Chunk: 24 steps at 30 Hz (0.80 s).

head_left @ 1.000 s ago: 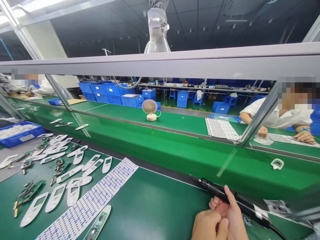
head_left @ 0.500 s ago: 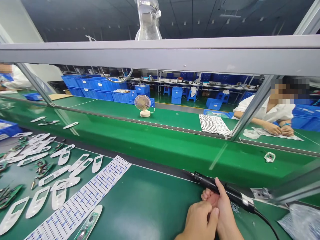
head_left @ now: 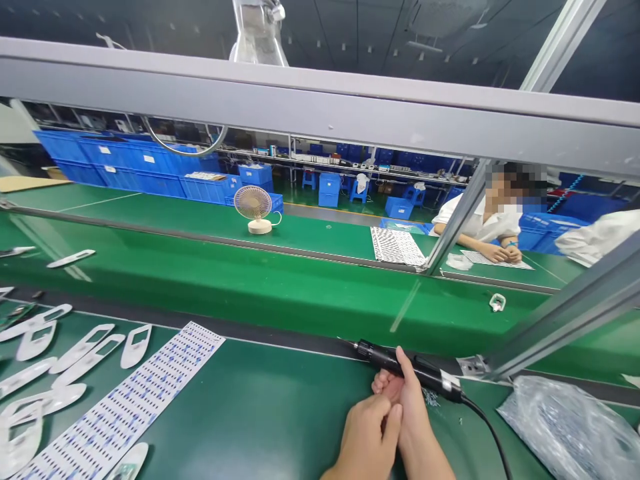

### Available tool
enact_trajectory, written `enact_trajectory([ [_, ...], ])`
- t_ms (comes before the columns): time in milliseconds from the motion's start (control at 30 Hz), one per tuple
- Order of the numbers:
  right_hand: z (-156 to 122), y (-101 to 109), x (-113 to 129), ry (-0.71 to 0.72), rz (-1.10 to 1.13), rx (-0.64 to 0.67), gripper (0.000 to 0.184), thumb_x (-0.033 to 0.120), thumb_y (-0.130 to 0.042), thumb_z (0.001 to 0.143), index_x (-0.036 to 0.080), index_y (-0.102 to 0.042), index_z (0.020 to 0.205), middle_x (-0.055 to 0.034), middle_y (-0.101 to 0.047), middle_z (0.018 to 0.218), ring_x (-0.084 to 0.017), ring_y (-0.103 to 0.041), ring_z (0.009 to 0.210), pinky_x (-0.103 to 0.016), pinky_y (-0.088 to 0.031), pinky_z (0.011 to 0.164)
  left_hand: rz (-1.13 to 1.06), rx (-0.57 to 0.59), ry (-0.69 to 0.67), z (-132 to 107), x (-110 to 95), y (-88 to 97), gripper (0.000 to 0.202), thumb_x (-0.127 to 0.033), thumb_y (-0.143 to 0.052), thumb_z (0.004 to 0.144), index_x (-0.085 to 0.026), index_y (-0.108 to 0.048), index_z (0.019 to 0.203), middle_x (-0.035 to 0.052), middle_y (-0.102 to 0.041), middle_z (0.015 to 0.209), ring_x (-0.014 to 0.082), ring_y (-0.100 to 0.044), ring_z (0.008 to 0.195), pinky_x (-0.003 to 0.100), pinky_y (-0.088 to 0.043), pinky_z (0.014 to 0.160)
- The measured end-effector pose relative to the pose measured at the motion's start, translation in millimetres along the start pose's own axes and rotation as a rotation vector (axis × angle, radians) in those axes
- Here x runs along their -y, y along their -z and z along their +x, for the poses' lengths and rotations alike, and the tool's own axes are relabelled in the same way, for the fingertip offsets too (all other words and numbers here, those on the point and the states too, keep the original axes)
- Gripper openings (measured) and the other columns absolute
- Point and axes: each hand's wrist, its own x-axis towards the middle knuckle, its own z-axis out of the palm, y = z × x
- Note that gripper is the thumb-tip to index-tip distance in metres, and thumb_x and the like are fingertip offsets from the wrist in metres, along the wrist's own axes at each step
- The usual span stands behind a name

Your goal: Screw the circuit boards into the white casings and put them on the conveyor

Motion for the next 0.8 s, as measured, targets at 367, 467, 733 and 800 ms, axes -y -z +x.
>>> enact_trajectory([
  [367, -0.1, -2.0, 1.1, 0.003, -0.004, -0.011, 0.055, 0.063, -0.075, 0.072, 0.019, -0.051, 0.050, -0.0029, -0.054, 0.047, -0.014, -0.050, 0.045, -0.027, -0.042, 0.047, -0.013, -0.002, -0.014, 0.1, -1.8, 1.7, 0.032, -0.028, -0.036, 0.097, -0.021, -0.037, 0.066, 0.0036, -0.065, 0.073, 0.0173, -0.059, 0.068, 0.029, -0.035, 0.063],
  [467, 0.9, 0.0, 1.3, -0.005, -0.003, 0.000, 0.056, 0.063, -0.075, 0.073, 0.018, -0.052, 0.049, -0.0034, -0.053, 0.047, -0.014, -0.050, 0.045, -0.026, -0.042, 0.047, -0.016, -0.009, -0.007, -0.5, -1.1, 0.4, 0.031, -0.028, -0.037, 0.096, -0.021, -0.034, 0.065, 0.0041, -0.065, 0.072, 0.0177, -0.059, 0.067, 0.029, -0.033, 0.061],
  [733, 2.0, 1.4, 0.2, -0.048, -0.013, -0.007, 0.057, 0.066, -0.076, 0.070, 0.019, -0.050, 0.051, -0.0031, -0.053, 0.048, -0.014, -0.050, 0.046, -0.027, -0.042, 0.048, 0.013, -0.046, -0.034, 0.8, 2.4, -1.6, 0.031, -0.026, -0.039, 0.093, -0.022, -0.031, 0.063, 0.0029, -0.064, 0.066, 0.0165, -0.058, 0.060, 0.032, -0.028, 0.056],
  [800, 2.6, 1.1, -0.5, -0.029, -0.018, -0.025, 0.057, 0.067, -0.077, 0.068, 0.020, -0.049, 0.050, -0.0023, -0.052, 0.047, -0.014, -0.049, 0.045, -0.027, -0.041, 0.047, 0.004, -0.046, -0.037, 1.2, 2.1, -1.0, 0.030, -0.026, -0.038, 0.093, -0.022, -0.030, 0.064, 0.0030, -0.064, 0.067, 0.0166, -0.058, 0.061, 0.032, -0.028, 0.057],
])
